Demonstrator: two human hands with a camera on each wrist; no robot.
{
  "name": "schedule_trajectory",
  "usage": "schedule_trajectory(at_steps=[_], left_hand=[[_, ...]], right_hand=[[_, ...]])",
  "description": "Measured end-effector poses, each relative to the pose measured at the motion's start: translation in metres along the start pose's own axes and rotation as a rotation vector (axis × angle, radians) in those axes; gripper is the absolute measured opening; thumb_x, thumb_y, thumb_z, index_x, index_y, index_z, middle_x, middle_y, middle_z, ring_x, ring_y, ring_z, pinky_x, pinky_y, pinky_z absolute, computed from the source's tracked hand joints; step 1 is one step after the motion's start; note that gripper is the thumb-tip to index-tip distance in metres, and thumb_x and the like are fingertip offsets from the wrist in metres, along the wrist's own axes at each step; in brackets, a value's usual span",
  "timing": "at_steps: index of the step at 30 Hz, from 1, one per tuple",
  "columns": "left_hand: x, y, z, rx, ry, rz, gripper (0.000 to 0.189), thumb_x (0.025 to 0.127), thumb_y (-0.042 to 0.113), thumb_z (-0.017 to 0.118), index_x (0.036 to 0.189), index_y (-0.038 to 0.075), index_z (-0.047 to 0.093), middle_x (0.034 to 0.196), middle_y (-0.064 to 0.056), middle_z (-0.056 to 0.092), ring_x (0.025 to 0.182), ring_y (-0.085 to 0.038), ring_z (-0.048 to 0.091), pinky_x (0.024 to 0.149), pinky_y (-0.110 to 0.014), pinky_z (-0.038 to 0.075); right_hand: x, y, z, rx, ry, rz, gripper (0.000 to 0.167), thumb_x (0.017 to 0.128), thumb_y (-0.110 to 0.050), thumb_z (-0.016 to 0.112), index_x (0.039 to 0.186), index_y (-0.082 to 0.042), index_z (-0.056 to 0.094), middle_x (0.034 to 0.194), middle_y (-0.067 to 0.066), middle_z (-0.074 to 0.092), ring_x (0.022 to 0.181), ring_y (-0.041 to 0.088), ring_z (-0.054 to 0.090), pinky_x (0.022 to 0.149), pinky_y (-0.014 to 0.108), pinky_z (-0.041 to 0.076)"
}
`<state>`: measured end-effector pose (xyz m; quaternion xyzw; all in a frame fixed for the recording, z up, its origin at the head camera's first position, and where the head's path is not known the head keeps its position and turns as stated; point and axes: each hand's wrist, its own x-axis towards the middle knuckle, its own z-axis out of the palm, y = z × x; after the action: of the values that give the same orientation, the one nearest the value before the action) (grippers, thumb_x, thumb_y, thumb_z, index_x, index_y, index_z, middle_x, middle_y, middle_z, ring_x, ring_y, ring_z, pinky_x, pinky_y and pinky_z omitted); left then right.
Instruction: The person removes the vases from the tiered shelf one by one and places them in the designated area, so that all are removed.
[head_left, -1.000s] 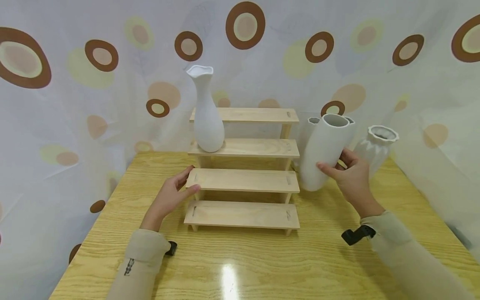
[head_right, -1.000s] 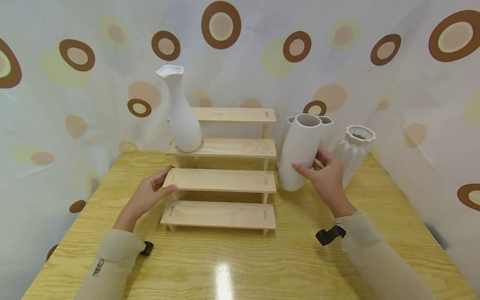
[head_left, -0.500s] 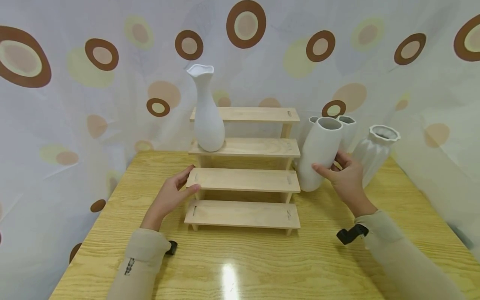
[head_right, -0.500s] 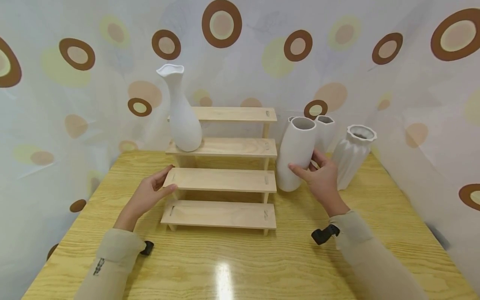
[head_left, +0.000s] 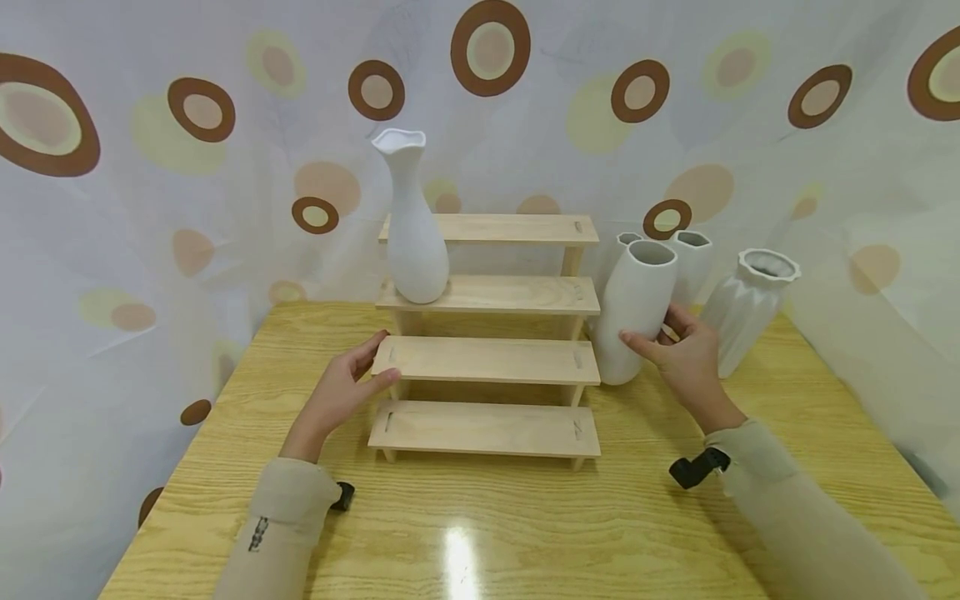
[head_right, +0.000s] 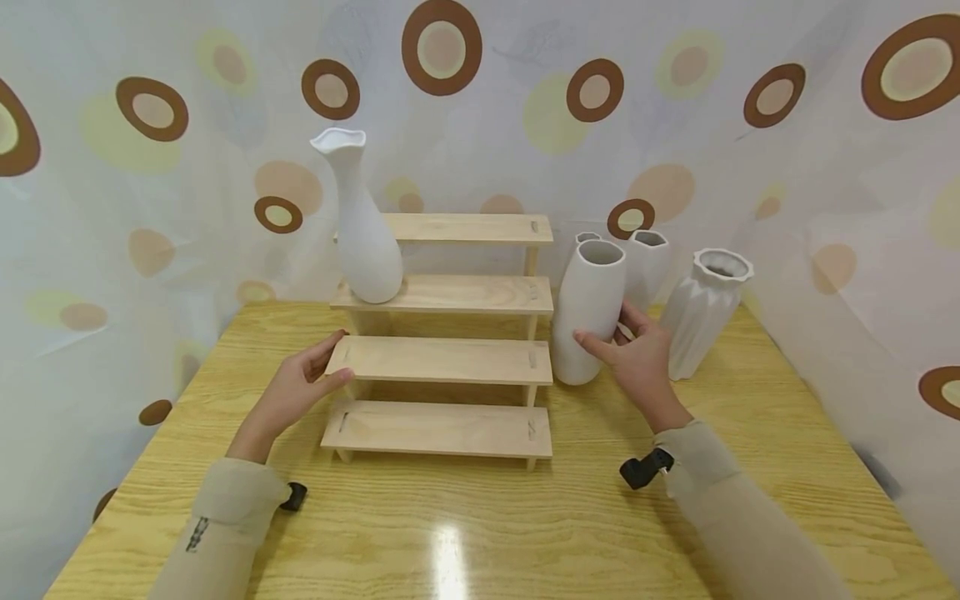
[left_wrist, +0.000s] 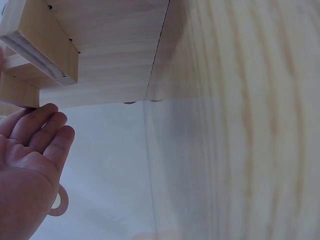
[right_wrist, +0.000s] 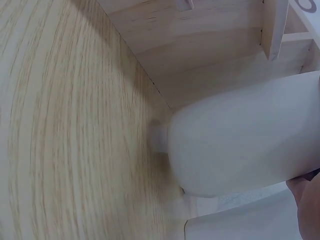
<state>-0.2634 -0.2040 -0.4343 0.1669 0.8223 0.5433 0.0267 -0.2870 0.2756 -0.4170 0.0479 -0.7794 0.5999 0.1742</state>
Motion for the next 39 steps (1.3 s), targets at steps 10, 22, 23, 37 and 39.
schedule_trajectory(at_steps=[10, 22, 23, 37, 39], left_hand=[[0.0, 0.0, 0.0, -0.005, 0.0, -0.009, 0.073, 0.097, 0.03, 0.066, 0.157, 0.014, 0.027, 0.16, -0.005, 0.025, 0.145, -0.026, 0.026, 0.116, -0.047, 0.023], [-0.001, -0.001, 0.0, 0.001, 0.004, 0.013, 0.073, 0.098, 0.033, 0.065, 0.157, 0.013, 0.027, 0.159, -0.006, 0.027, 0.145, -0.026, 0.028, 0.116, -0.047, 0.023], [-0.001, -0.001, 0.0, 0.0, 0.004, 0.011, 0.073, 0.098, 0.032, 0.065, 0.157, 0.013, 0.027, 0.159, -0.006, 0.027, 0.144, -0.026, 0.028, 0.116, -0.048, 0.023], [-0.002, 0.001, 0.001, 0.005, 0.002, 0.008, 0.072, 0.098, 0.033, 0.065, 0.157, 0.014, 0.027, 0.159, -0.004, 0.026, 0.145, -0.024, 0.027, 0.116, -0.047, 0.023], [-0.002, 0.001, 0.0, 0.004, 0.0, 0.007, 0.072, 0.098, 0.033, 0.065, 0.157, 0.015, 0.027, 0.159, -0.004, 0.026, 0.145, -0.025, 0.027, 0.116, -0.047, 0.023]], right_hand=[[0.002, 0.005, 0.003, -0.02, -0.003, 0.001, 0.07, 0.078, -0.023, 0.087, 0.14, -0.011, 0.057, 0.136, 0.007, 0.056, 0.122, 0.017, 0.054, 0.093, 0.019, 0.048], [0.002, 0.008, 0.008, 0.003, -0.012, -0.015, 0.068, 0.078, -0.021, 0.087, 0.138, -0.009, 0.058, 0.134, 0.01, 0.057, 0.121, 0.019, 0.055, 0.092, 0.019, 0.049], [0.002, 0.009, 0.008, 0.003, -0.012, -0.015, 0.069, 0.078, -0.021, 0.087, 0.139, -0.009, 0.058, 0.135, 0.01, 0.057, 0.122, 0.019, 0.055, 0.092, 0.019, 0.049], [0.004, 0.014, 0.013, 0.009, 0.006, -0.049, 0.066, 0.078, -0.018, 0.087, 0.137, -0.008, 0.059, 0.133, 0.011, 0.059, 0.12, 0.019, 0.057, 0.093, 0.023, 0.049], [0.005, 0.014, 0.013, 0.017, -0.003, -0.043, 0.066, 0.078, -0.019, 0.087, 0.137, -0.008, 0.059, 0.134, 0.011, 0.058, 0.12, 0.019, 0.056, 0.093, 0.022, 0.049]])
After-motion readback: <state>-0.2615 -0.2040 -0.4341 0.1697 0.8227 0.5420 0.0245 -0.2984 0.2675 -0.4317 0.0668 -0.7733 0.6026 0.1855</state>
